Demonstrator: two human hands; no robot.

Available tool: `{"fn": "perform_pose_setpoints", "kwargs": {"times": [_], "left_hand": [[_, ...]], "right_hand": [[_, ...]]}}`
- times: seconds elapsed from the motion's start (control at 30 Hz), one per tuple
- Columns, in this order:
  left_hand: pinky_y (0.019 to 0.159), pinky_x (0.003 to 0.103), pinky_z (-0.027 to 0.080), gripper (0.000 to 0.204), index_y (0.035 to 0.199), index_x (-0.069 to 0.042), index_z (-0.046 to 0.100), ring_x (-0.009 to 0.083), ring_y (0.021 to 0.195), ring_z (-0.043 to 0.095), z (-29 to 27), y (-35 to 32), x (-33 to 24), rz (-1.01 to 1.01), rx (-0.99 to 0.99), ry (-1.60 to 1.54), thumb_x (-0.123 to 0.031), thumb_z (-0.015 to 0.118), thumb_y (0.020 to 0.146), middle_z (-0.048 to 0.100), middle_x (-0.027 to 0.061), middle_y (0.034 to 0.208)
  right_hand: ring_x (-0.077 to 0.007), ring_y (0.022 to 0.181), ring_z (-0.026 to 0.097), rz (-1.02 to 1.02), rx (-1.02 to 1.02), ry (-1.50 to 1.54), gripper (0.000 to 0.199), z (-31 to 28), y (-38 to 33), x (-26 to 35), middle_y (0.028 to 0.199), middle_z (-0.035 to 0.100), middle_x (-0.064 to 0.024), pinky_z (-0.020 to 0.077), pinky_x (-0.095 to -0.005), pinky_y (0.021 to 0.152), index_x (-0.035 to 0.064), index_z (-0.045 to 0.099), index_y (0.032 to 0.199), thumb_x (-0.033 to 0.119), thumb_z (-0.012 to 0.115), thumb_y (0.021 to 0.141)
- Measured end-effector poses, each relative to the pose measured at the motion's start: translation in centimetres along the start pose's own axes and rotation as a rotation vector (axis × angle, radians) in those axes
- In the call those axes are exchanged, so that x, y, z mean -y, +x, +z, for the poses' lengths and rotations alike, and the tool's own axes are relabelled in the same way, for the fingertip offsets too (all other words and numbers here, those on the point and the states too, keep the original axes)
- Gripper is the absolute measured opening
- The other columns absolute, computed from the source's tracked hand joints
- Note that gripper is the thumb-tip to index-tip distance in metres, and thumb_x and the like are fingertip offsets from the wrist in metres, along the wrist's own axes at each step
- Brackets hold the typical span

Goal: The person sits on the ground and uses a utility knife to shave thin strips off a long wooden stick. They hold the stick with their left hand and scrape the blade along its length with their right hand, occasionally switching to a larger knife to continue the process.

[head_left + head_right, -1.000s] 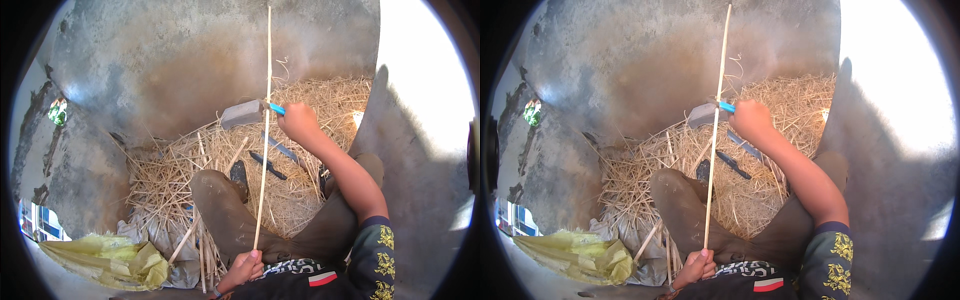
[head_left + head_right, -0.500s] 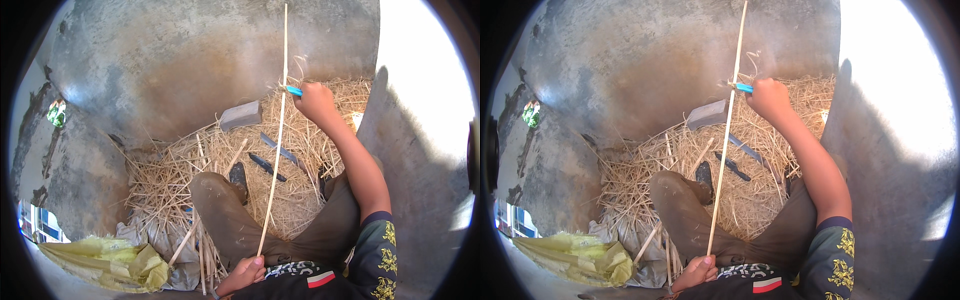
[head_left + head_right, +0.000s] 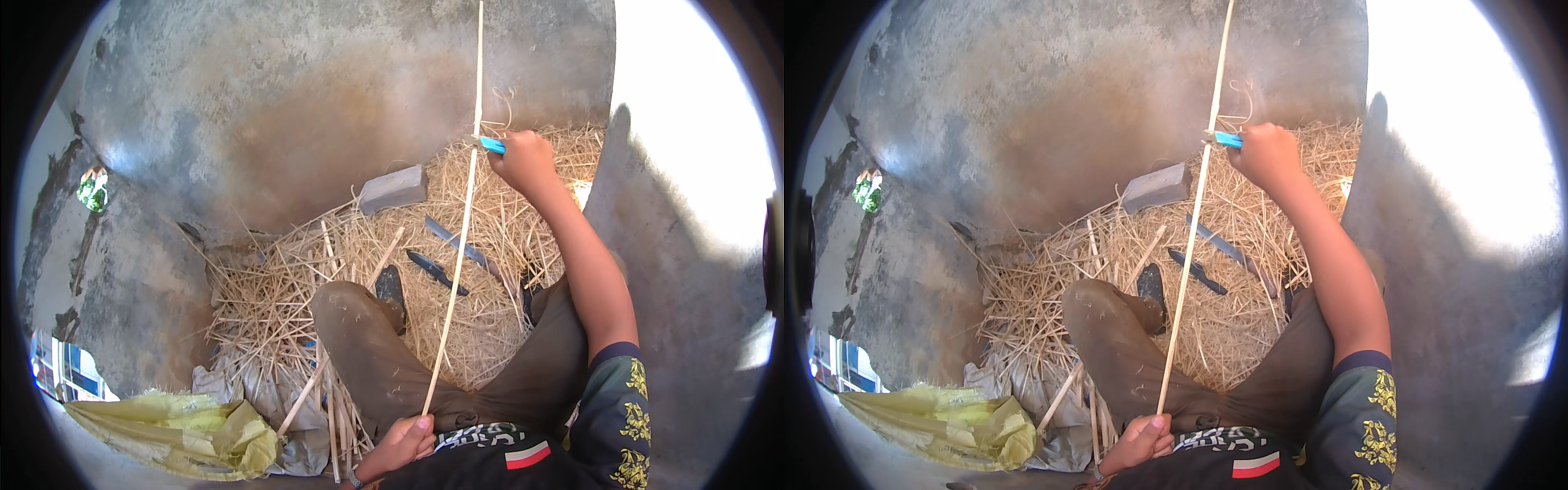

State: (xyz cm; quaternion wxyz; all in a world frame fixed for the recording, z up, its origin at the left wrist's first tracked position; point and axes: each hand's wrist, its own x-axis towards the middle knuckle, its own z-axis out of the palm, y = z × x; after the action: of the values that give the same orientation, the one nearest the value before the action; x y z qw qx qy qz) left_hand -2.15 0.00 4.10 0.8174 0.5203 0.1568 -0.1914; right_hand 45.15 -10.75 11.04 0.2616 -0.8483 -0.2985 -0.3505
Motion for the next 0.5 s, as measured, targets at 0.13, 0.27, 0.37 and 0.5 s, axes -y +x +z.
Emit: {"fn": "perform_pose_setpoints", "kwargs": {"times": [0.13, 0.27, 0.37, 0.5], "left_hand": [[0.047, 0.023, 0.024, 0.046, 0.078, -0.014, 0.034, 0.0054, 0.050, 0.023, -0.7, 0.5, -0.5, -0.017, 0.041, -0.124, -0.045, 0.033, 0.112, 0.025, -0.0072, 0.060], [0.044, 0.023, 0.020, 0.047, 0.078, -0.016, 0.033, 0.0045, 0.048, 0.022, -1.7, 0.7, -0.4, 0.003, 0.139, -0.301, -0.048, 0.031, 0.112, 0.023, -0.0083, 0.059], [0.044, 0.023, 0.019, 0.047, 0.078, -0.016, 0.033, 0.0042, 0.047, 0.021, -2.0, 0.7, -0.1, 0.017, 0.148, -0.345, -0.049, 0.029, 0.111, 0.022, -0.0091, 0.059], [0.044, 0.023, 0.020, 0.047, 0.078, -0.016, 0.033, 0.0037, 0.047, 0.021, -1.4, 0.4, -0.4, -0.039, 0.058, -0.218, -0.049, 0.029, 0.111, 0.023, -0.0093, 0.058]], "right_hand": [[-0.0296, 0.049, 0.065, -0.181, 0.073, 0.125, 0.019, -0.1, -2.9, 3.5, 0.055, 0.062, -0.0109, 0.0531, -0.0411, 0.048, 0.0080, 0.067, 0.071, 0.024, 0.073, 0.078], [-0.0241, 0.045, 0.062, -0.373, 0.226, 0.275, 0.015, -0.7, -8.1, 8.7, 0.054, 0.061, -0.0063, 0.0509, -0.0381, 0.045, 0.0097, 0.063, 0.070, 0.020, 0.074, 0.075], [-0.0236, 0.046, 0.063, -0.433, 0.277, 0.306, 0.010, -0.6, -9.5, 10.5, 0.056, 0.063, -0.0067, 0.0510, -0.0384, 0.045, 0.0097, 0.067, 0.074, 0.017, 0.072, 0.078], [-0.0285, 0.054, 0.068, -0.157, 0.462, 0.234, 0.012, 0.8, -7.4, 9.9, 0.060, 0.066, -0.0103, 0.0553, -0.0420, 0.053, 0.0062, 0.072, 0.081, 0.016, 0.065, 0.085]]}}
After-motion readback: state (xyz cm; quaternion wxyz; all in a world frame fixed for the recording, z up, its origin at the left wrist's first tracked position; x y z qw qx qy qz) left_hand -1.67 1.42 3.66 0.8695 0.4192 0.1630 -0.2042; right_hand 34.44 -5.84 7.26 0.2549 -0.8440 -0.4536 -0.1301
